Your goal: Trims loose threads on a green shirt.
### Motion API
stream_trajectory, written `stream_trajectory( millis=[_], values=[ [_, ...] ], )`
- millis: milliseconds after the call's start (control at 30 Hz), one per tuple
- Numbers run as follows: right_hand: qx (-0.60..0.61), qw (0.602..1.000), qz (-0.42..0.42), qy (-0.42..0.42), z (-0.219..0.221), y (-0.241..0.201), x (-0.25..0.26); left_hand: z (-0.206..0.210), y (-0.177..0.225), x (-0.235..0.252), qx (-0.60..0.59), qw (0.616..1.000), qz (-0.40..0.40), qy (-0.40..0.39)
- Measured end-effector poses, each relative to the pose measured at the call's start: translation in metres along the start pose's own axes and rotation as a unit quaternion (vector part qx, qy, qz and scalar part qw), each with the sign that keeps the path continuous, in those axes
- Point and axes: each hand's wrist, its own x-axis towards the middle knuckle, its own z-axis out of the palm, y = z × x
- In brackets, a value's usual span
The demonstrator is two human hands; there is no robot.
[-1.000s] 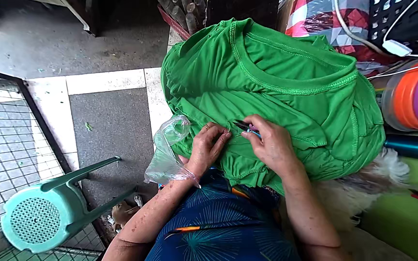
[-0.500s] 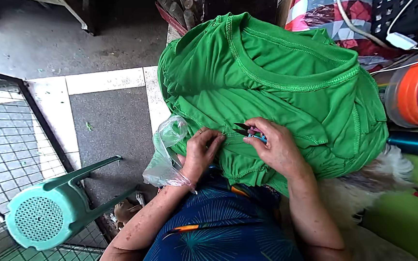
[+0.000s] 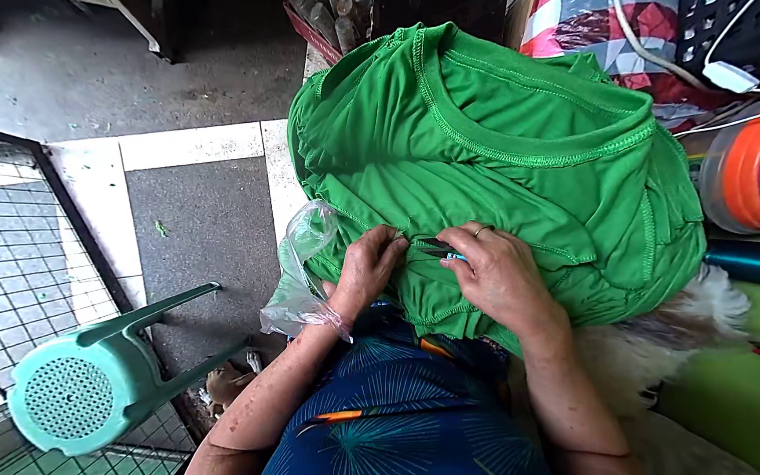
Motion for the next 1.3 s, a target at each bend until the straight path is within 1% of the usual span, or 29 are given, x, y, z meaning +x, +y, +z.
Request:
stream_trajectory(
  millis=[100,267,367,533,667,767,800,833,900,967,1000,1133,1300],
  values=[
    [-0.046,0.999,-0.004,-0.007,0.004,-0.010,0.002,0.002,-0.001,-0.003,0.007,1.000,0.005,0.002],
    [-0.098,0.995,0.001,-0.006,0.013,-0.022,0.009,0.010,-0.009,-0.008,0.063,0.992,0.090,0.058],
    [-0.102,0.995,-0.014,-0.011,0.017,-0.018,0.011,0.013,-0.011,-0.009,0.078,0.988,0.108,0.073],
    [-0.062,0.998,-0.008,-0.002,0.017,-0.008,0.012,0.006,-0.010,-0.013,0.061,0.992,0.098,0.044],
    [-0.001,1.000,0.011,0.010,0.010,-0.002,0.011,0.007,-0.011,-0.014,0.105,0.980,0.164,0.043],
    [0.034,0.999,0.017,0.012,0.006,0.001,0.008,0.011,-0.010,-0.012,0.132,0.970,0.196,0.062],
    [0.041,0.999,0.015,0.012,0.005,0.002,0.007,0.011,-0.010,-0.011,0.121,0.972,0.191,0.064],
    [0.045,0.999,0.007,0.011,0.004,0.004,0.006,0.009,-0.010,-0.011,0.093,0.980,0.168,0.058],
    [0.053,0.999,-0.012,0.004,0.003,0.007,0.004,0.002,-0.010,-0.012,-0.018,0.997,0.071,0.029],
    [0.050,0.998,-0.024,-0.006,0.002,0.009,0.002,-0.003,-0.007,-0.013,-0.138,0.990,-0.032,0.013],
    [0.043,0.999,-0.026,-0.011,0.001,0.008,0.002,-0.003,-0.007,-0.013,-0.176,0.983,-0.055,0.012],
    [-0.001,0.999,-0.019,-0.048,0.001,-0.004,0.006,0.000,-0.012,-0.015,-0.277,0.958,-0.063,0.024],
    [-0.069,0.996,-0.026,-0.050,0.013,-0.020,0.014,0.003,-0.014,-0.016,-0.274,0.960,-0.042,0.038]
  ],
)
